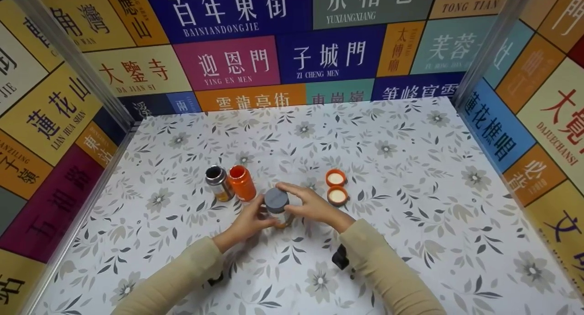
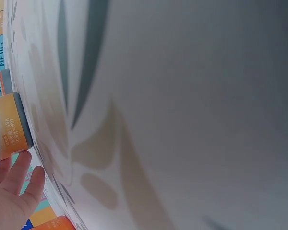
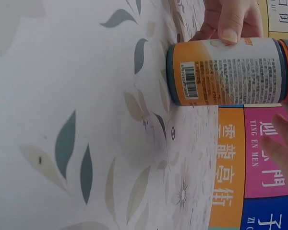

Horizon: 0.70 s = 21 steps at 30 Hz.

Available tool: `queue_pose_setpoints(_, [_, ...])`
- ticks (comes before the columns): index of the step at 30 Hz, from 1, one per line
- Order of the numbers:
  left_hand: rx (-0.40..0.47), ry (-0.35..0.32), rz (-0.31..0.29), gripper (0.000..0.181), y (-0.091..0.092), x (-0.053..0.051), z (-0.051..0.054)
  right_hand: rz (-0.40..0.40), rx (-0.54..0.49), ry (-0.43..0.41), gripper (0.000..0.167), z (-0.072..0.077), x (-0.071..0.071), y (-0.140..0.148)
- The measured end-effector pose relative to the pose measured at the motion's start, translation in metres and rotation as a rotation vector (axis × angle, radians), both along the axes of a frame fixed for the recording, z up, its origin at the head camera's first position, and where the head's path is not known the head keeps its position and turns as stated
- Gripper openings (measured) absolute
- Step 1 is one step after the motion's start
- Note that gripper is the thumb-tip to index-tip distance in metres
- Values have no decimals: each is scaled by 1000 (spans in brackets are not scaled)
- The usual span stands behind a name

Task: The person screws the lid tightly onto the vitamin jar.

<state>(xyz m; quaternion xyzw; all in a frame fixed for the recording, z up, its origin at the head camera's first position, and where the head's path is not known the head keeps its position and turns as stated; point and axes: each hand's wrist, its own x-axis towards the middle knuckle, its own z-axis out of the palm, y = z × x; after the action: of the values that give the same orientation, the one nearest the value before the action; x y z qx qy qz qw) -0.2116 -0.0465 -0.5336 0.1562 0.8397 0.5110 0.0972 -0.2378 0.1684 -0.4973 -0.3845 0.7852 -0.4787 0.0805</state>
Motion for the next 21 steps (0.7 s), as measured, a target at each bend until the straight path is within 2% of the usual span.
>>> queue_pose_setpoints(7, [-17, -14, 7, 57, 0, -1, 0, -80, 42, 60, 58, -1, 0, -5])
queue_pose_setpoints(10, [-16, -11, 8, 56, 0, 0, 1, -131, 19, 79, 58, -3, 1, -10])
queue_pose_setpoints(17, [-18, -25, 16, 56, -1, -1, 1, -300, -36, 46, 53, -8, 7, -21])
queue_pose_setpoints(19, [-18, -30, 17, 55, -1, -1, 1, -321, -27, 26, 53, -7, 8, -23])
queue_pose_setpoints(21, [-18, -27, 14, 55, -1, -1, 1, -308, -15, 2, 54, -5, 8, -22])
